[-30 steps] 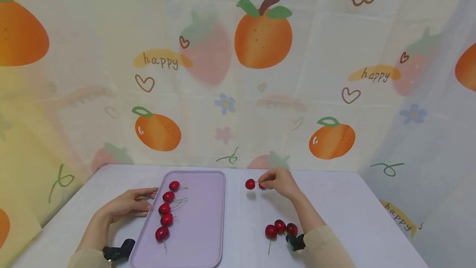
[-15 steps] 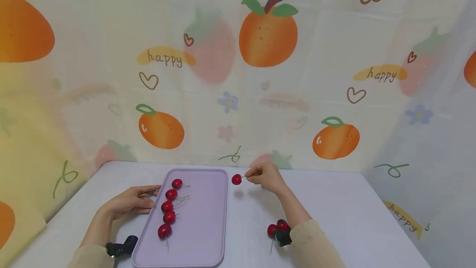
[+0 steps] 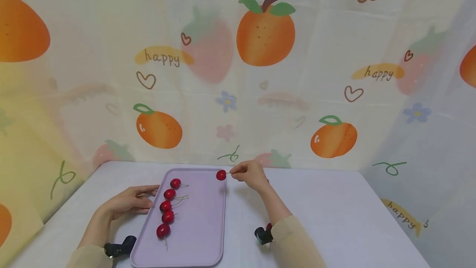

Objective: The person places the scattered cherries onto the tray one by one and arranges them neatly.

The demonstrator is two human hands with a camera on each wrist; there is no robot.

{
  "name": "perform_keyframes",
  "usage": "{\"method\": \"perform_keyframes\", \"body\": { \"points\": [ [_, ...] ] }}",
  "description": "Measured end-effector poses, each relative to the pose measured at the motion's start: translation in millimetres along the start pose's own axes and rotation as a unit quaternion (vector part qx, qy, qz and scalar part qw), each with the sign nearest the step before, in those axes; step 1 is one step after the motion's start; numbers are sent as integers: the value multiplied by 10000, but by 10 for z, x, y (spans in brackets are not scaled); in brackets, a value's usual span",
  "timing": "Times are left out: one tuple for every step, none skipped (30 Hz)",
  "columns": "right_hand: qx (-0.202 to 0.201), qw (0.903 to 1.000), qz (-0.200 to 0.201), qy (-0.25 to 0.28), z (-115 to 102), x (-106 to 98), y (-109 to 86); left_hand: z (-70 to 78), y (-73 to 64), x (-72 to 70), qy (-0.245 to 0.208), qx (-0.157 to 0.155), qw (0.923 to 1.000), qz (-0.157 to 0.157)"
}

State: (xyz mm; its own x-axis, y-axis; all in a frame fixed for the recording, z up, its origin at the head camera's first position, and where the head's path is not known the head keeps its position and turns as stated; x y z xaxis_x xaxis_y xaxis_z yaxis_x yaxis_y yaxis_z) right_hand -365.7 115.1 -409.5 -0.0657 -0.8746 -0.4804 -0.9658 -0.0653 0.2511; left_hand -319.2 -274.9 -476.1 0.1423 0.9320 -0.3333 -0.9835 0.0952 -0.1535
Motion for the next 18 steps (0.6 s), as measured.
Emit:
{"method": "perform_keyframes", "body": {
  "points": [
    [43, 10000, 17, 48, -6, 29, 3, -3, -2, -2, -1, 0, 10000, -6],
    [97, 9999, 29, 86, -6, 63, 8, -7, -3, -3, 0, 2, 10000, -9],
    [110, 9998, 30, 140, -5, 95, 12, -10, -5, -4, 0, 4, 10000, -14],
    [122, 9998, 35, 165, -8, 127, 14, -14, -5, -3, -4, 8, 10000, -18],
    [131, 9997, 40, 178, -5, 161, 17, -16, -7, -3, -10, 1, 10000, -19],
    [119, 9997, 48, 185, -5, 192, 19, -18, -8, -2, -10, -2, 10000, -21],
    [116, 9997, 63, 185, -7, 224, 21, -18, -9, 0, -14, -4, 10000, -20],
    [107, 9997, 76, 185, -9, 255, 25, -16, -10, 1, -7, 2, 10000, -14],
    [96, 9997, 89, 186, -11, 284, 28, -14, -12, 2, -9, 4, 10000, -13],
    [89, 9998, 99, 176, -14, 315, 32, -11, -13, 2, -12, 6, 10000, -12],
    [103, 9997, 89, 189, -15, 345, 34, -8, -13, 2, -12, 7, 10000, -11],
    [93, 9997, 77, 202, -19, 374, 35, -6, -13, 2, -13, 10, 10000, -9],
    [120, 9997, 55, 225, -20, 403, 36, -5, -12, 2, -14, 16, 10000, -8],
    [149, 9996, 33, 243, -20, 432, 36, -4, -11, 1, -16, 22, 10000, -4],
    [166, 9996, 10, 250, -19, 459, 34, -6, -9, 1, -32, 26, 10000, -6],
    [160, 9995, -5, 267, -20, 485, 32, -10, -8, 2, -45, 27, 10000, -8],
    [162, 9995, -12, 275, -18, 510, 28, -15, -8, 4, -51, 23, 10000, -12],
    [146, 9995, -12, 262, -16, 534, 25, -22, -9, 7, -57, 14, 10000, -15]
  ]
}}
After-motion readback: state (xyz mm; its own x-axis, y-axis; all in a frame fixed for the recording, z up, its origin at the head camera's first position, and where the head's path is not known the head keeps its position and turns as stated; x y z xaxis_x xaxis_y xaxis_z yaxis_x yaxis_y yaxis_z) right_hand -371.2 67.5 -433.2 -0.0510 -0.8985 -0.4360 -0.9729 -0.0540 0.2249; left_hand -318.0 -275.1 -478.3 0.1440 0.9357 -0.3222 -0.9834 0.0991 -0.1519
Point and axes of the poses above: each hand's wrist, its own y-axis towards the middle knuckle, its own x-axis out of the palm, z = x × y, the point moved 3 cm from there along y, towards the middle knuckle, and after that the axes turned 14 degrees about z, right-handed, at the moved point
